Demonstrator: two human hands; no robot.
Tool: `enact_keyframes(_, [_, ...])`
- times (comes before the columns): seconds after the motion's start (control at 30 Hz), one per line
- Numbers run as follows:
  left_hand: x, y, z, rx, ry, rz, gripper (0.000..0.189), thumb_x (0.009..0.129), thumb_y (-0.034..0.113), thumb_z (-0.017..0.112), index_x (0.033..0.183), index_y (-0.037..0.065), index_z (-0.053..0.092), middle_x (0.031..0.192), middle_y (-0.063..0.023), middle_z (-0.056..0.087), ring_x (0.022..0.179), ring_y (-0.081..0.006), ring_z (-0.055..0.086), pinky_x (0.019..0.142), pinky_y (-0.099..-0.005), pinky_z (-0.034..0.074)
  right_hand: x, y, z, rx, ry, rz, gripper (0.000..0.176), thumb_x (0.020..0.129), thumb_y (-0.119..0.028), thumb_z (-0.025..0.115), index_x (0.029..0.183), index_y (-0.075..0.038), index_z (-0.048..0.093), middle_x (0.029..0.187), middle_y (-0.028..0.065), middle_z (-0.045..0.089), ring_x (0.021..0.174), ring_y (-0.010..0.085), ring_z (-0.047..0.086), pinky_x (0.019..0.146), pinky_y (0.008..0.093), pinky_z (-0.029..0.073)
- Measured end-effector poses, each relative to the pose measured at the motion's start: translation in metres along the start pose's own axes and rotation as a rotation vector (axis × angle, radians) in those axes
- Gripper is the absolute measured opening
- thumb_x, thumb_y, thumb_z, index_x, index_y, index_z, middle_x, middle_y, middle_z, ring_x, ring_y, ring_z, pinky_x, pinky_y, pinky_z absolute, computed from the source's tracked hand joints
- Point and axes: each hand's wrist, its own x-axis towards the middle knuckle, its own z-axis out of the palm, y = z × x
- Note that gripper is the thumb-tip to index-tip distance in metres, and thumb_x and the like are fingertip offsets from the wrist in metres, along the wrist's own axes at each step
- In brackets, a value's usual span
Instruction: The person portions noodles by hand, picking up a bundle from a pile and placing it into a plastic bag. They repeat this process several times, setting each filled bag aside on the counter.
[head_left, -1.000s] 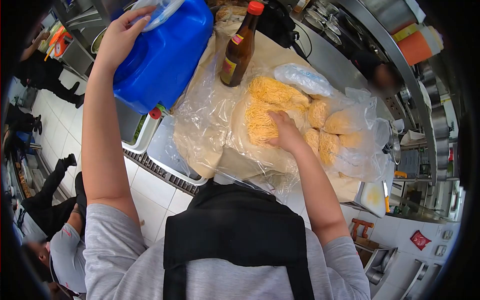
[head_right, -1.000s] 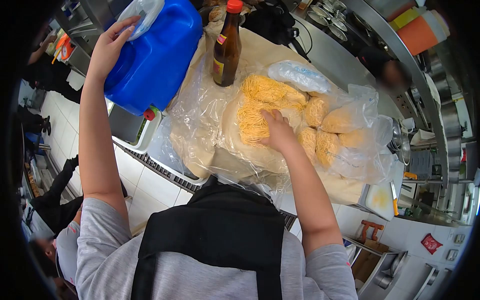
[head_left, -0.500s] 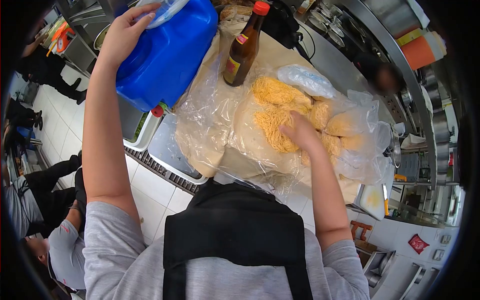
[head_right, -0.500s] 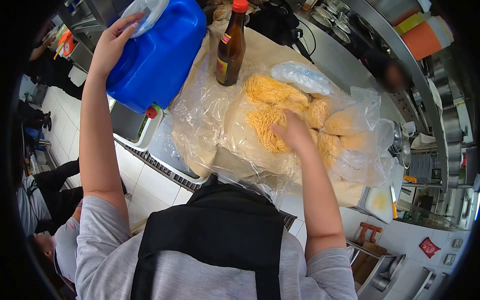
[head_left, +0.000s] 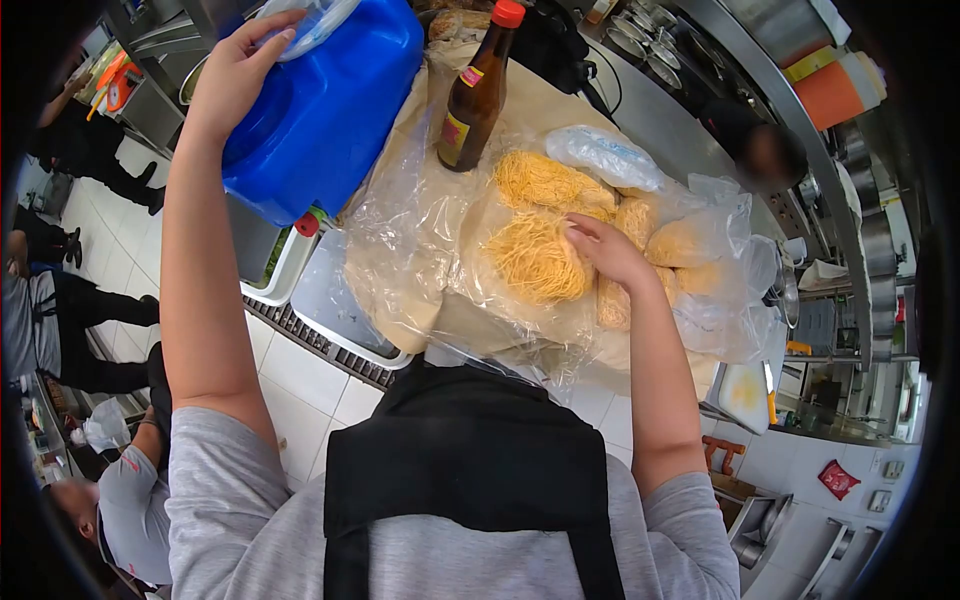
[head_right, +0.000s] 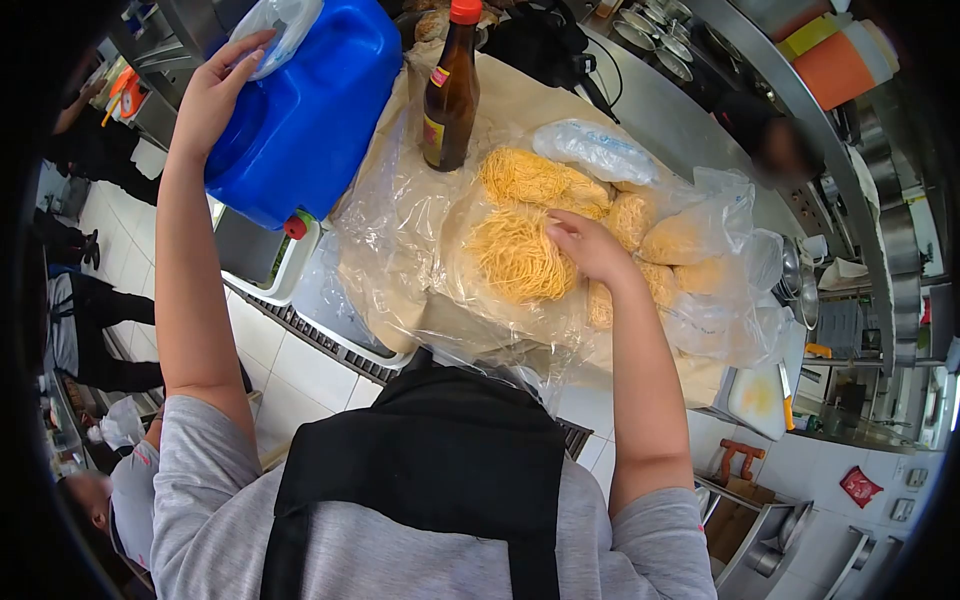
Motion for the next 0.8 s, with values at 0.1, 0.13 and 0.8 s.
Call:
enact_keyframes(0.1, [-0.002, 0.001, -0.002, -0.007, 0.012, 0.085, 0.033, 0.100, 0.028, 0.056, 0.129, 0.016, 0.066, 0.124, -0.0029, 0.066, 0.117, -0.0161, 0.059, 0.104, -0.0294, 0.041, 0.003, 0.018, 0.010, -0.148, 0.307, 0.036, 0.061, 0.092, -0.036, 0.066, 0.142, -0.007, 0.048, 0.131, 0.0198, 0.059, 0.121, 0.0322, 0.057, 0.100, 0.0381, 0.045])
enact_keyframes(0.13, [-0.003, 0.006, -0.002, 0.015, 0.007, 0.052, 0.033, 0.100, 0.028, 0.056, 0.129, 0.015, 0.066, 0.124, -0.0027, 0.066, 0.116, -0.0158, 0.059, 0.104, -0.0293, 0.041, -0.003, 0.014, 0.022, -0.149, 0.300, 0.034, 0.061, 0.092, -0.036, 0.066, 0.142, -0.007, 0.048, 0.131, 0.0198, 0.059, 0.121, 0.0322, 0.057, 0.100, 0.0381, 0.045])
enact_keyframes(0.8, [-0.003, 0.008, 0.000, 0.050, 0.017, 0.012, 0.033, 0.100, 0.027, 0.056, 0.128, 0.016, 0.067, 0.123, -0.0025, 0.067, 0.112, -0.0143, 0.060, 0.104, -0.0287, 0.042, -0.040, -0.019, 0.022, -0.058, 0.067, 0.045, 0.071, 0.081, -0.011, 0.075, 0.145, -0.007, 0.042, 0.141, 0.0211, 0.049, 0.119, 0.0377, 0.056, 0.101, 0.0400, 0.046])
